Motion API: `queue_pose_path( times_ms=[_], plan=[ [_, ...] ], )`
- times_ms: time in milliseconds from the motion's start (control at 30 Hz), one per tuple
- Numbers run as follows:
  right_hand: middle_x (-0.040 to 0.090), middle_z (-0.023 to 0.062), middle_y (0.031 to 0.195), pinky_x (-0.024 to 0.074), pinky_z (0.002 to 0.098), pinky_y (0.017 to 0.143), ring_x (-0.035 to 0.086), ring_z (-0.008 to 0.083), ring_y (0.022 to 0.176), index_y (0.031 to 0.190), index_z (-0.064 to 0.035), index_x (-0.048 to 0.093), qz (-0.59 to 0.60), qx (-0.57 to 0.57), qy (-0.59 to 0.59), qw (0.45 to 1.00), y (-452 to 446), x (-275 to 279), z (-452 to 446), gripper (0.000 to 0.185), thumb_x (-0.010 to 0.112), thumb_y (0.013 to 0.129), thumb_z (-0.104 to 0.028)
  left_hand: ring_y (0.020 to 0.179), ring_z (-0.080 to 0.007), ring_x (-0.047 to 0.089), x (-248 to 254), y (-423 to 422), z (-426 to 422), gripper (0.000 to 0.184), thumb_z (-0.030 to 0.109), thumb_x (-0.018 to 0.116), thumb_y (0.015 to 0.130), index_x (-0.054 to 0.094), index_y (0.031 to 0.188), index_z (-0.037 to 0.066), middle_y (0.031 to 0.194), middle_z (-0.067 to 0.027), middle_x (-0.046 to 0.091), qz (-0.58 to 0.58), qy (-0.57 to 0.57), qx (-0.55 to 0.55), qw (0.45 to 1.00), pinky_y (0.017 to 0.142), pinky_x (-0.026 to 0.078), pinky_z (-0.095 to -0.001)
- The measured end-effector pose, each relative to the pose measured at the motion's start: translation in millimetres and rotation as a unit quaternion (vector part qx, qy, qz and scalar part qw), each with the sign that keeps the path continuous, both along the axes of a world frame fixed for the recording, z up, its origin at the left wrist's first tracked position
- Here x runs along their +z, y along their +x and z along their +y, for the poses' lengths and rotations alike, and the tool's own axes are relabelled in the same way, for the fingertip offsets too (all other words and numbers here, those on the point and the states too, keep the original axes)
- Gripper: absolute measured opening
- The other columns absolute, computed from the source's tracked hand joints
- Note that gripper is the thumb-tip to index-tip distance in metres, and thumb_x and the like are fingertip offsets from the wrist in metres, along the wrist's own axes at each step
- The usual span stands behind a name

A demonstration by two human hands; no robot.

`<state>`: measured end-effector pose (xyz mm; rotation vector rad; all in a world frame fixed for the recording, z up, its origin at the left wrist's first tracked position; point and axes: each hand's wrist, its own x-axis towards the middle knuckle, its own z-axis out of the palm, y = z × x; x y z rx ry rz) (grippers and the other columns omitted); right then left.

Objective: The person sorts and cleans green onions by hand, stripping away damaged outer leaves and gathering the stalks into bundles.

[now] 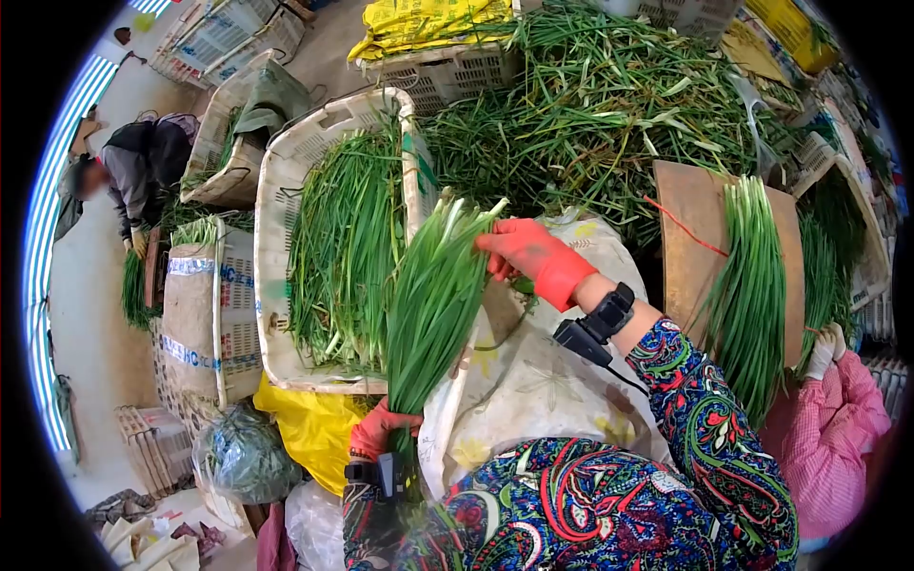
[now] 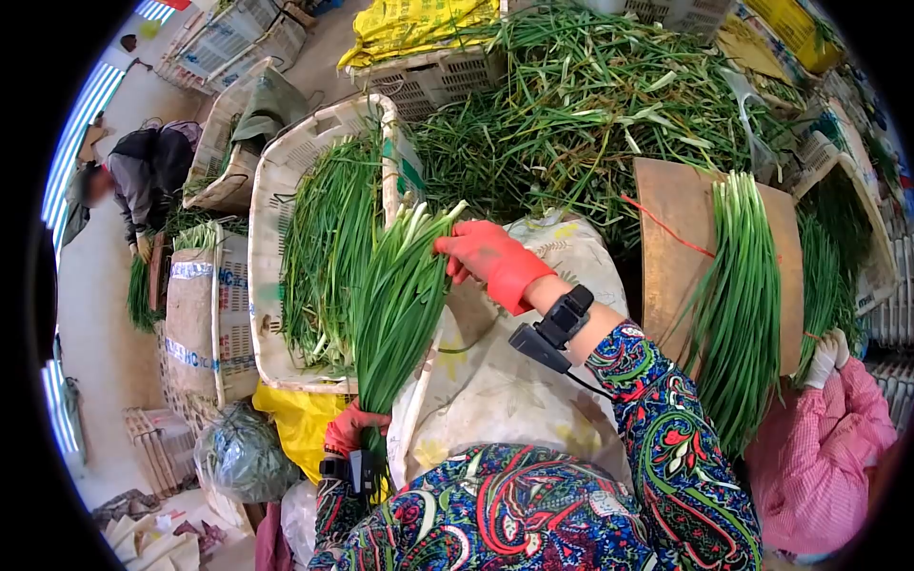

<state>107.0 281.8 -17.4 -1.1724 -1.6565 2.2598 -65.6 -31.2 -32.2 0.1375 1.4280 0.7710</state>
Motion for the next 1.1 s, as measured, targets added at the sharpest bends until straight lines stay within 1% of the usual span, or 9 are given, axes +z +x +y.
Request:
queue_pose_path(
  times_ms=[133,200,333,500,600,667,900,1000,1100],
  plan=[
    [0.059,0.0061,0.065,0.0465,0.0296,0.054,0.058,0.0164,0.056,0.084,-0.0073,0.061,-0.052,0.091,0.308,0.946,1.1,1.1,13.1,0.016,0.053,0.083,-0.022,0.058,-0.0155,0.053,-9.8,-5.1,-6.9,0.020,0.003,0.067,0.065,0.057,0.083,0.002,0.066,-0.0053,0.055,-0.016,0.007,-0.002,1.000,0.059,0.043,-0.0263],
    [0.060,0.0085,0.070,0.0476,0.0325,0.056,0.058,0.0255,0.059,0.084,-0.0113,0.059,-0.089,0.119,0.602,0.784,3.3,-0.6,25.1,0.012,0.050,0.082,-0.019,0.057,-0.0152,0.053,-13.2,-7.4,-7.2,0.017,0.003,0.065,0.067,0.056,0.082,0.002,0.066,-0.0053,0.054,-0.024,0.019,-0.016,0.999,0.059,0.042,-0.0261],
    [0.061,0.0096,0.077,0.0475,0.0364,0.059,0.058,0.0299,0.066,0.087,-0.0140,0.058,-0.120,0.122,0.702,0.691,12.1,21.5,71.3,0.011,0.050,0.083,-0.021,0.055,-0.0144,0.050,-24.6,-14.3,-19.3,0.008,0.002,0.059,0.071,0.054,0.077,0.003,0.064,-0.0055,0.053,0.150,0.213,-0.199,0.945,0.057,0.042,-0.0257],
    [0.063,0.0119,0.089,0.0485,0.0363,0.070,0.060,0.0291,0.080,0.112,-0.0179,0.055,-0.232,-0.147,0.631,0.726,55.2,51.6,168.3,0.030,0.055,0.083,-0.021,0.052,-0.0125,0.048,-27.4,-12.4,-19.3,0.006,0.002,0.055,0.074,0.053,0.069,0.003,0.062,-0.0045,0.051,-0.013,0.136,-0.075,0.988,0.055,0.040,-0.0245],
    [0.062,0.0093,0.096,0.0471,0.0348,0.077,0.059,0.0280,0.088,0.120,-0.0182,0.051,-0.103,-0.182,0.793,0.572,58.4,31.2,156.3,0.040,0.058,0.081,-0.023,0.051,-0.0121,0.048,-56.3,-17.5,-39.2,0.007,0.003,0.054,0.075,0.053,0.069,0.003,0.061,-0.0042,0.051,0.001,0.136,-0.063,0.989,0.054,0.039,-0.0242],
    [0.062,0.0088,0.099,0.0472,0.0353,0.077,0.061,0.0262,0.087,0.113,-0.0183,0.054,-0.092,0.041,0.548,0.830,47.0,51.7,75.7,0.040,0.061,0.078,-0.034,0.051,-0.0122,0.048,-60.9,-18.0,-41.0,0.006,0.004,0.054,0.075,0.053,0.070,0.002,0.061,-0.0044,0.052,-0.001,0.125,-0.064,0.990,0.053,0.039,-0.0243],
    [0.064,0.0091,0.085,0.0490,0.0392,0.063,0.061,0.0292,0.075,0.093,-0.0111,0.060,-0.215,0.336,0.469,0.788,-27.5,2.7,-25.7,0.036,0.052,0.079,-0.044,0.051,-0.0144,0.050,-14.7,-3.4,-12.5,0.007,0.005,0.060,0.071,0.056,0.073,0.000,0.062,-0.0057,0.054,-0.018,0.066,-0.031,0.997,0.052,0.040,-0.0263],
    [0.064,0.0084,0.077,0.0487,0.0395,0.058,0.061,0.0305,0.070,0.088,-0.0106,0.060,-0.092,0.407,0.509,0.753,-34.5,-22.9,-46.3,0.029,0.048,0.083,-0.036,0.051,-0.0155,0.051,-13.6,-3.7,-14.7,0.008,0.005,0.061,0.070,0.056,0.074,0.000,0.062,-0.0065,0.054,0.013,0.084,-0.035,0.996,0.052,0.040,-0.0273],
    [0.063,0.0085,0.076,0.0487,0.0373,0.062,0.060,0.0298,0.066,0.080,-0.0118,0.061,0.065,0.411,0.380,0.826,-2.0,26.5,-66.1,0.028,0.050,0.082,-0.037,0.052,-0.0167,0.052,-3.1,0.2,-12.0,0.011,0.005,0.063,0.070,0.057,0.077,0.001,0.062,-0.0072,0.055,0.080,0.125,-0.084,0.985,0.052,0.042,-0.0277]
  ],
)
